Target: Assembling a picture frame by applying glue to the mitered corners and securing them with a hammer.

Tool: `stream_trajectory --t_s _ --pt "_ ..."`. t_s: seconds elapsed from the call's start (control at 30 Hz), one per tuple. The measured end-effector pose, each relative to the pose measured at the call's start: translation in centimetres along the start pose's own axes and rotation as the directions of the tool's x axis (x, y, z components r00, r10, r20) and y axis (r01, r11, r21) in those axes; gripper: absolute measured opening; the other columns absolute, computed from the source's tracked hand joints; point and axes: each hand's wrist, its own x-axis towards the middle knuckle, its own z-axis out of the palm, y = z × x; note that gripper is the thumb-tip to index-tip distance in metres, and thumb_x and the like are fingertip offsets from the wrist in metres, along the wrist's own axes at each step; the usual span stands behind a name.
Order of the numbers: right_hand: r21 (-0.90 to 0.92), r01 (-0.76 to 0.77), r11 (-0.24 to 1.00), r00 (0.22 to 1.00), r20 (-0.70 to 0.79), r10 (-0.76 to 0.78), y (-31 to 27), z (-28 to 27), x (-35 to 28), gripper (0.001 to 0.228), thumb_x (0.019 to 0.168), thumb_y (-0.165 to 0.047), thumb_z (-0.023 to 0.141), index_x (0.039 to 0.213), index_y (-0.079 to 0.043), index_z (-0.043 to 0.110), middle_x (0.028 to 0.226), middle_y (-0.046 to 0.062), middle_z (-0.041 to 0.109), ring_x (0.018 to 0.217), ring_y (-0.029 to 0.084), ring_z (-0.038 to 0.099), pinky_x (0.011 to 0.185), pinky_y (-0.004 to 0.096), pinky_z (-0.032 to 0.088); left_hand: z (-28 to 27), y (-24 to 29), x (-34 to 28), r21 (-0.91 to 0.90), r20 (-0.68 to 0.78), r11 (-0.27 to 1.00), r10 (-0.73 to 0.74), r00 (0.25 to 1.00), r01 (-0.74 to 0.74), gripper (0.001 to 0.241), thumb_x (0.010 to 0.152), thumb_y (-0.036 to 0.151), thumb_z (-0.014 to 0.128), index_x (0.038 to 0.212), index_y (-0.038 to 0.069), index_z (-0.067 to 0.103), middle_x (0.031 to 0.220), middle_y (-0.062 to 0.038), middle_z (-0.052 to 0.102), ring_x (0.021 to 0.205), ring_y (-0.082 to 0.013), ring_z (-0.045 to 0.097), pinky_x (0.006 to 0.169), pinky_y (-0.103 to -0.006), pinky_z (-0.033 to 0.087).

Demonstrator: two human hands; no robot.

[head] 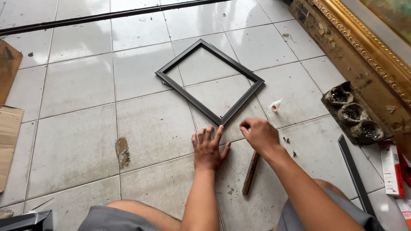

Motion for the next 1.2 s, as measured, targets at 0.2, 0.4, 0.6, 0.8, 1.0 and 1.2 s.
stream_trajectory --t_s 0.2,0.4,0.6,0.8,1.0,1.2 --pt "-0.089 0.222 0.971 0.973 -0.049 -0.227 -3.2 3.0 8.2 0.014 0.104 -0.031 0.076 0.115 -0.032 0.084 0.107 -0.003 0.081 0.103 0.027 0.081 0.080 0.050 0.069 -1.4 0.5 0.1 0.008 0.045 1.000 -0.018 0.999 0.018 0.078 0.094 0.068 0.070 0.164 0.038 0.055 0.147 -0.004 0.054 0.146 -0.0307 0.046 0.126 -0.0705 0.030" --pt "-0.219 0.100 0.971 0.980 0.190 -0.058 -4.9 3.8 12.4 0.015 0.102 -0.045 0.076 0.112 -0.044 0.088 0.111 -0.010 0.085 0.116 0.024 0.082 0.093 0.051 0.069 -1.9 0.7 0.3 -0.004 0.074 1.000 -0.024 0.997 0.025 0.080 0.092 0.068 0.072 0.164 0.037 0.054 0.147 -0.004 0.052 0.147 -0.0309 0.043 0.126 -0.0699 0.029" --pt "-0.262 0.078 0.962 0.977 0.212 -0.022 -4.8 6.4 14.8 0.017 0.099 -0.045 0.079 0.103 -0.035 0.091 0.105 0.004 0.087 0.114 0.034 0.083 0.093 0.054 0.068 -1.8 0.8 0.3 0.001 0.096 0.999 -0.037 0.995 0.037 0.080 0.093 0.067 0.072 0.165 0.037 0.052 0.148 -0.004 0.050 0.148 -0.0311 0.041 0.127 -0.0703 0.028" --pt "0.136 0.022 0.991 0.982 0.185 -0.047 -5.5 1.3 11.9 0.031 0.095 -0.037 0.071 0.110 -0.015 0.087 0.111 0.018 0.085 0.116 0.042 0.080 0.095 0.056 0.066 -1.9 0.8 0.3 -0.002 0.106 0.999 -0.037 0.994 0.038 0.080 0.094 0.067 0.071 0.166 0.038 0.051 0.148 -0.004 0.049 0.149 -0.0308 0.040 0.128 -0.0695 0.026" --pt "0.510 -0.164 0.844 0.976 0.210 0.063 -2.4 1.2 9.2 0.033 0.093 -0.034 0.074 0.124 -0.022 0.071 0.098 0.007 0.084 0.058 0.024 0.075 0.064 0.040 0.063 -2.3 1.0 0.4 -0.016 0.111 0.999 -0.050 0.993 0.052 0.079 0.094 0.067 0.071 0.165 0.037 0.052 0.149 -0.004 0.049 0.149 -0.0306 0.040 0.128 -0.0700 0.025" --pt "0.804 -0.333 0.493 0.941 0.320 0.114 -4.1 -0.5 4.7 0.032 0.098 -0.016 0.070 0.124 -0.005 0.083 0.106 0.009 0.079 0.092 0.013 0.069 0.075 0.027 0.069 -2.5 1.0 0.5 -0.013 0.126 0.999 -0.048 0.991 0.050 0.077 0.096 0.067 0.069 0.166 0.038 0.052 0.149 -0.003 0.048 0.148 -0.0307 0.039 0.128 -0.0695 0.025"
